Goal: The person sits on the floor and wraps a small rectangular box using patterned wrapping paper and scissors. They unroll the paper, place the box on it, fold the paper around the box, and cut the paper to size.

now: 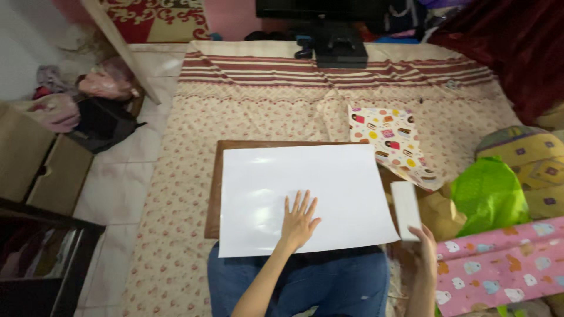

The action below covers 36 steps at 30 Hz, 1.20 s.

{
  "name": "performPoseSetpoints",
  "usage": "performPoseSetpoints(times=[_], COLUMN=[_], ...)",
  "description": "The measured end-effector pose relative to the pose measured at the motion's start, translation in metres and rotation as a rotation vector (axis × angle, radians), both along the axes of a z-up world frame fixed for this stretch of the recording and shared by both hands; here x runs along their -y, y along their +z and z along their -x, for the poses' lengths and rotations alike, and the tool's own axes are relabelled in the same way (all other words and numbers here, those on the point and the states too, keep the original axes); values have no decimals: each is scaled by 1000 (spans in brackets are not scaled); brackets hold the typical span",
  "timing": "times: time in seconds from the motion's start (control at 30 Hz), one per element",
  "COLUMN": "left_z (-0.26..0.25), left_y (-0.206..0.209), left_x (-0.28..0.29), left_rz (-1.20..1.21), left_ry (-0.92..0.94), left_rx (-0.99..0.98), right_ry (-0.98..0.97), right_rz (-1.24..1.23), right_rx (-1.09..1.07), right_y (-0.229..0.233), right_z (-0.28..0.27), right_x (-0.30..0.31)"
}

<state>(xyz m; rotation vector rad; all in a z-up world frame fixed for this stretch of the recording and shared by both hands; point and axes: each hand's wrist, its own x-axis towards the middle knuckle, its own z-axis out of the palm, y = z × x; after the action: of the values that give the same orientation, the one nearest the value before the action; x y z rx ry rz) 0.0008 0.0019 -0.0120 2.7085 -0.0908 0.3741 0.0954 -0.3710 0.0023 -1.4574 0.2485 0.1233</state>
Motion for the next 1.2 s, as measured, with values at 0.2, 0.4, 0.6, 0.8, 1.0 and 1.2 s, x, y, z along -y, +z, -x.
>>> performPoseSetpoints(times=[0.2, 0.4, 0.6, 0.8, 1.0, 1.2], left_z=[1, 17, 92, 110, 109, 108], left_y=[-3, 8, -3, -28, -25, -16], left_x=[-6, -51, -130, -148, -133, -132], left_rz=[363, 1040, 849, 575, 462, 361], left_ry=[53, 493, 597, 500, 537, 506], left_rx=[128, 321, 475, 335, 319, 328], right_ry=[-124, 390, 934, 1104, 893, 761], right_rz=[184, 633, 613, 652, 765, 1015], right_rx=[325, 730, 822, 896, 818, 746], right_y=[49, 85, 104, 82, 11, -49], right_z=[80, 48, 25, 4, -8, 7], right_x=[-61, -209, -298, -321, -297, -265])
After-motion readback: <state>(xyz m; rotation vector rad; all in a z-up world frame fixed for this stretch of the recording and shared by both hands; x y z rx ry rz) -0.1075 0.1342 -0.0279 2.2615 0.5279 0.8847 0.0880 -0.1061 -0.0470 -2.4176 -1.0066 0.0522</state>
